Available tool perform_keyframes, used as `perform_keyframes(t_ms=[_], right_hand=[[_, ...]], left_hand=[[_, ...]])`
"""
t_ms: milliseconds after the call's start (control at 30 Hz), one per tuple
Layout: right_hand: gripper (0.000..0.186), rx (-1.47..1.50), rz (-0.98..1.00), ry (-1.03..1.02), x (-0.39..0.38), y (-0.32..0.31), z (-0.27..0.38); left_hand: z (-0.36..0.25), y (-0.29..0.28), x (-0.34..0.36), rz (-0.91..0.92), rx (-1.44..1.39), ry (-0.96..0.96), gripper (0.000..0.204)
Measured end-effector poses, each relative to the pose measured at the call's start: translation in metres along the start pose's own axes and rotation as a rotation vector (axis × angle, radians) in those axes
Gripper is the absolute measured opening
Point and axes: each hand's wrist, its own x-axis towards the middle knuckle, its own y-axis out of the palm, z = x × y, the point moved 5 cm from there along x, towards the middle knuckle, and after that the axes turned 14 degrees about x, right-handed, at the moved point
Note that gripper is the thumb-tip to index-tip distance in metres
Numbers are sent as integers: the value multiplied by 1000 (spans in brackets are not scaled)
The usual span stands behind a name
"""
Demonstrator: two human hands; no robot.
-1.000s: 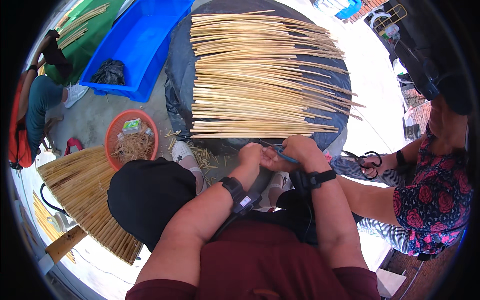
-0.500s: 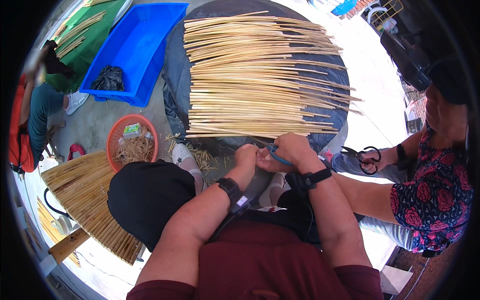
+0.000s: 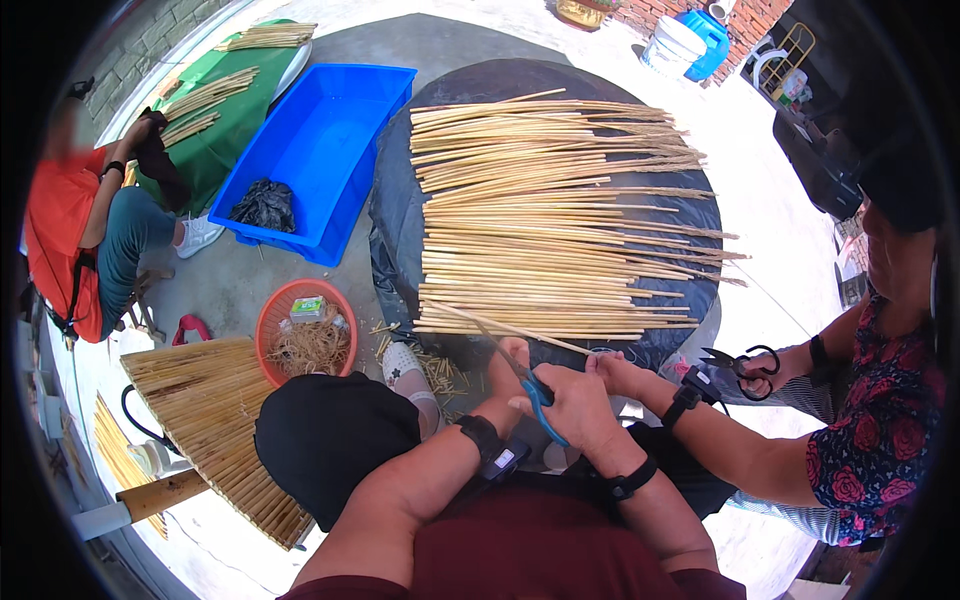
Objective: The person aligns several bamboo slats on a flat surface, collects thin bamboo sticks from a basket, and uses shears to trim a large bundle of these sticks to a uniform length while others assist in the background.
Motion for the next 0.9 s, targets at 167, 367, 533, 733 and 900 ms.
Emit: perform_keyframes(t_ms=[167, 367, 533, 733, 900], right_hand=[[32, 85, -60, -72, -21, 4, 6], [31, 43, -199, 84, -2, -20, -35], [19, 738, -458, 439, 6, 2, -150], [14, 1273, -477, 454, 19, 33, -176], [22, 1170, -78, 580, 29, 30, -170]], left_hand=[[-116, 2, -25, -154, 1058, 1144, 10], [-90, -3, -22, -135, 1626, 1129, 12], [-118, 10, -2, -60, 1501, 1061, 32], [-223, 45, 128, -281, 1571, 863, 53], [-252, 95, 211, -56, 1898, 706, 66]])
